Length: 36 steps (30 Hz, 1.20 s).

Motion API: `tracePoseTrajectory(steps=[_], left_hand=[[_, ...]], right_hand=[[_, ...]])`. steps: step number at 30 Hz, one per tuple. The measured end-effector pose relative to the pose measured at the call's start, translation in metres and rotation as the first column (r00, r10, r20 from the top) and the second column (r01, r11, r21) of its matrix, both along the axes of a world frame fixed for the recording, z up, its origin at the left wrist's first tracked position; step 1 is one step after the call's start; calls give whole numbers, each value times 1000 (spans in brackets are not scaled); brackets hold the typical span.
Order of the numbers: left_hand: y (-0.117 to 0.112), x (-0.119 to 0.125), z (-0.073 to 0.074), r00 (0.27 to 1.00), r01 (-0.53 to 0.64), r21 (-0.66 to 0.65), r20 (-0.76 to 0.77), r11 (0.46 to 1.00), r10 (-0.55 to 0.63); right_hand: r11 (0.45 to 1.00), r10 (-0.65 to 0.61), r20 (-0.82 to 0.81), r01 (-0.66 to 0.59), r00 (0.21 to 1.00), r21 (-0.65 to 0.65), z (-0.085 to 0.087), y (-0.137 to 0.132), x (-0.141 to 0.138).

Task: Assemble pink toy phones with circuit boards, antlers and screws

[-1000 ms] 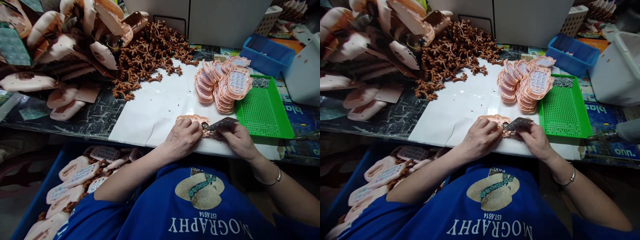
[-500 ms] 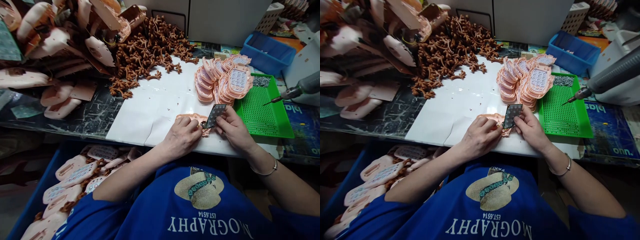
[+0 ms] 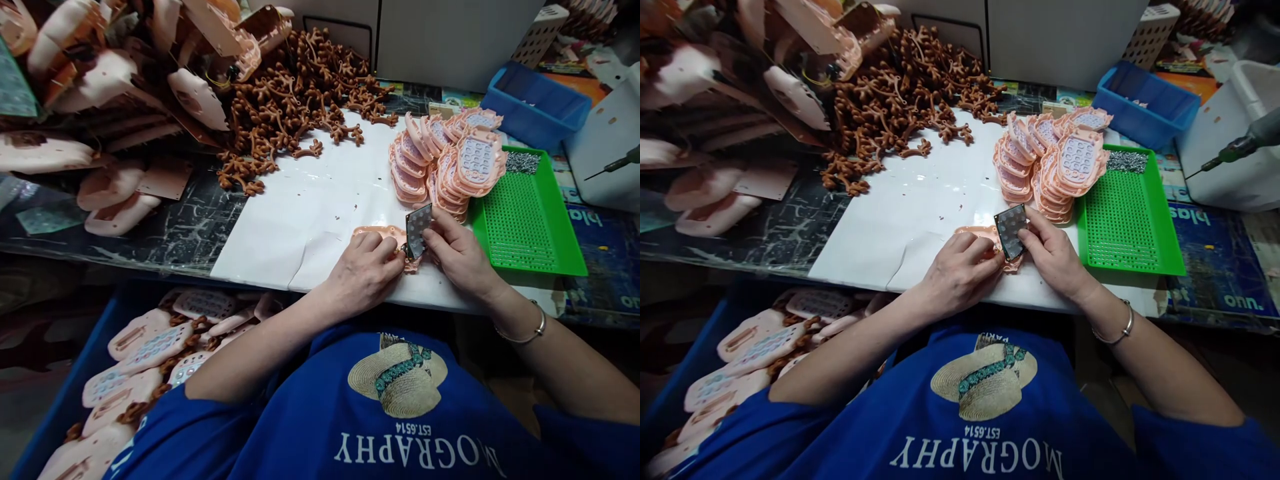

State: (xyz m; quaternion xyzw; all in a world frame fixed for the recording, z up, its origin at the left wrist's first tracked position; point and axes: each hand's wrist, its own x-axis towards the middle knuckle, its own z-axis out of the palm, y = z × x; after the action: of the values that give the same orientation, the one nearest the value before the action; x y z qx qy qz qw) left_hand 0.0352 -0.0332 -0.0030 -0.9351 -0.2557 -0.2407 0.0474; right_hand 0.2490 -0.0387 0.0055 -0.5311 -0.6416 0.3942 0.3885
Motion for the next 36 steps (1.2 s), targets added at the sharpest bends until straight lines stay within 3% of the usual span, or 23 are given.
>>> tracePoseTrajectory(steps=[10,17,25,36], left_hand=[[0,-1,2,1000,5,-50,-18,999,-6],[1,-1,1,1000,-1,-64,-21,998,-1],[1,-1,0,1000,-3,-86,-16,996,2],[1,0,2,1000,4,-80,-2,997,-4]], right_hand=[[996,-20,89,12,996,92,2,4,-8],[1000,-9,-57,8,998,-12,-1,3,-6],[1000,-4,-83,4,997,-1,-3,6,-6],[996,-53,153,40,987,82,1,7,-9]])
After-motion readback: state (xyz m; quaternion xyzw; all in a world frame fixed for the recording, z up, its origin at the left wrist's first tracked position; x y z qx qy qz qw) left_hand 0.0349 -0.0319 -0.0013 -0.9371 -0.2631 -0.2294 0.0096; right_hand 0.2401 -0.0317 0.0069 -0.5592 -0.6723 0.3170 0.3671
